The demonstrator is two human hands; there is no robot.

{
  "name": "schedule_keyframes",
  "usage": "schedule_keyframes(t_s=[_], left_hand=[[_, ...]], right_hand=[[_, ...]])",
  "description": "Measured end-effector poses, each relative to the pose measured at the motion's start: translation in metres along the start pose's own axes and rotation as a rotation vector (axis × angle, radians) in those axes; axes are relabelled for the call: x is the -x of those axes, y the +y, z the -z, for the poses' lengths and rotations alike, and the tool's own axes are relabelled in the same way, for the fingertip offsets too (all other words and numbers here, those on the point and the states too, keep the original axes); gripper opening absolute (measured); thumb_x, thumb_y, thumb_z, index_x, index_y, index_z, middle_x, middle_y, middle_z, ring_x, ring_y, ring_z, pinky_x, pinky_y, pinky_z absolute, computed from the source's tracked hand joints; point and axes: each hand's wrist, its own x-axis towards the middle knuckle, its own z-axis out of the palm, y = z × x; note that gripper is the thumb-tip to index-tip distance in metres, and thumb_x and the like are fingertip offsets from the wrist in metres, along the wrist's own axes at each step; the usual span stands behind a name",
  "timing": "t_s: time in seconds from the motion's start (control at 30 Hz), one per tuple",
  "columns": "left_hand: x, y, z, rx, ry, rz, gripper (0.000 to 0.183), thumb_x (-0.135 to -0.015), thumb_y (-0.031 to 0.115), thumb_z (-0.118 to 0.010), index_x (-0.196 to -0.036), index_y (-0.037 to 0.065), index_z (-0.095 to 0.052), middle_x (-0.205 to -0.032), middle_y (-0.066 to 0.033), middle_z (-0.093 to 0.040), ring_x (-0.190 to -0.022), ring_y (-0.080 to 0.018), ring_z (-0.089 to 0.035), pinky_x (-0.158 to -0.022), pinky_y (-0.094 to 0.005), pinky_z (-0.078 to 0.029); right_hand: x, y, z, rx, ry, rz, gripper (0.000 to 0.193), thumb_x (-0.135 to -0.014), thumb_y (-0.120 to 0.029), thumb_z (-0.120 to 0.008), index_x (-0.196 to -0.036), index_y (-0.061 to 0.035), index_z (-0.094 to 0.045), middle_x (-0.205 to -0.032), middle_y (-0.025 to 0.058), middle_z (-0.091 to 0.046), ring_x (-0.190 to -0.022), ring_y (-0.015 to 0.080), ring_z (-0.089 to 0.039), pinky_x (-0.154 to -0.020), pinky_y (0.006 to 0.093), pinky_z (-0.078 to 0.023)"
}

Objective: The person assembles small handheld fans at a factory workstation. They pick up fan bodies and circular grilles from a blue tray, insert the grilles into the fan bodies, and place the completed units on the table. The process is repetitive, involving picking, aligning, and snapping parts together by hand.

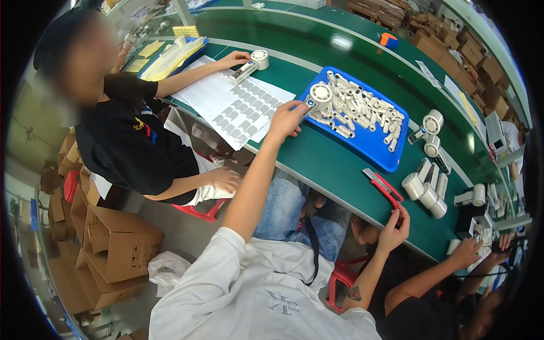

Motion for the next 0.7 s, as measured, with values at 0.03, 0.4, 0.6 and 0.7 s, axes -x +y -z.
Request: schedule_keyframes(t_s=[0.03, 0.4, 0.6, 0.7], left_hand=[[-0.001, -0.009, 0.001, 0.061, 0.028, -0.028, 0.046, -0.086, 0.037, -0.066, -0.117, 0.004, -0.068, -0.086, -0.0075, -0.069, -0.051, -0.0122, -0.058, -0.043, -0.0246, -0.044], [-0.005, -0.034, 0.003, 0.406, 0.022, -0.096, 0.036, -0.092, 0.029, -0.065, -0.111, -0.001, -0.061, -0.074, -0.0080, -0.059, -0.045, -0.0129, -0.056, -0.035, -0.0255, -0.043], [-0.005, -0.029, 0.010, 0.319, -0.095, -0.019, 0.037, -0.093, 0.029, -0.065, -0.114, -0.001, -0.058, -0.079, -0.0070, -0.061, -0.052, -0.0118, -0.058, -0.037, -0.0252, -0.046], [-0.003, -0.027, 0.010, 0.306, -0.133, 0.003, 0.036, -0.094, 0.029, -0.065, -0.114, -0.001, -0.057, -0.079, -0.0067, -0.061, -0.052, -0.0115, -0.058, -0.038, -0.0252, -0.047]], right_hand=[[0.001, 0.001, -0.003, 0.020, 0.008, 0.006, 0.015, -0.093, -0.003, -0.061, -0.105, 0.0023, -0.068, -0.088, 0.0078, -0.068, -0.077, 0.0130, -0.064, -0.067, 0.0253, -0.049], [0.000, 0.015, -0.013, 0.162, 0.156, 0.120, 0.014, -0.090, 0.001, -0.061, -0.101, 0.0033, -0.069, -0.092, 0.0117, -0.070, -0.077, 0.0184, -0.064, -0.070, 0.0295, -0.051], [0.002, 0.019, -0.013, 0.298, 0.183, 0.141, 0.013, -0.089, -0.001, -0.061, -0.099, 0.0036, -0.069, -0.090, 0.0116, -0.070, -0.075, 0.0198, -0.063, -0.069, 0.0305, -0.050], [0.005, 0.017, -0.011, 0.266, 0.199, 0.129, 0.013, -0.089, -0.001, -0.061, -0.098, 0.0033, -0.069, -0.088, 0.0113, -0.069, -0.073, 0.0195, -0.062, -0.068, 0.0303, -0.050]])
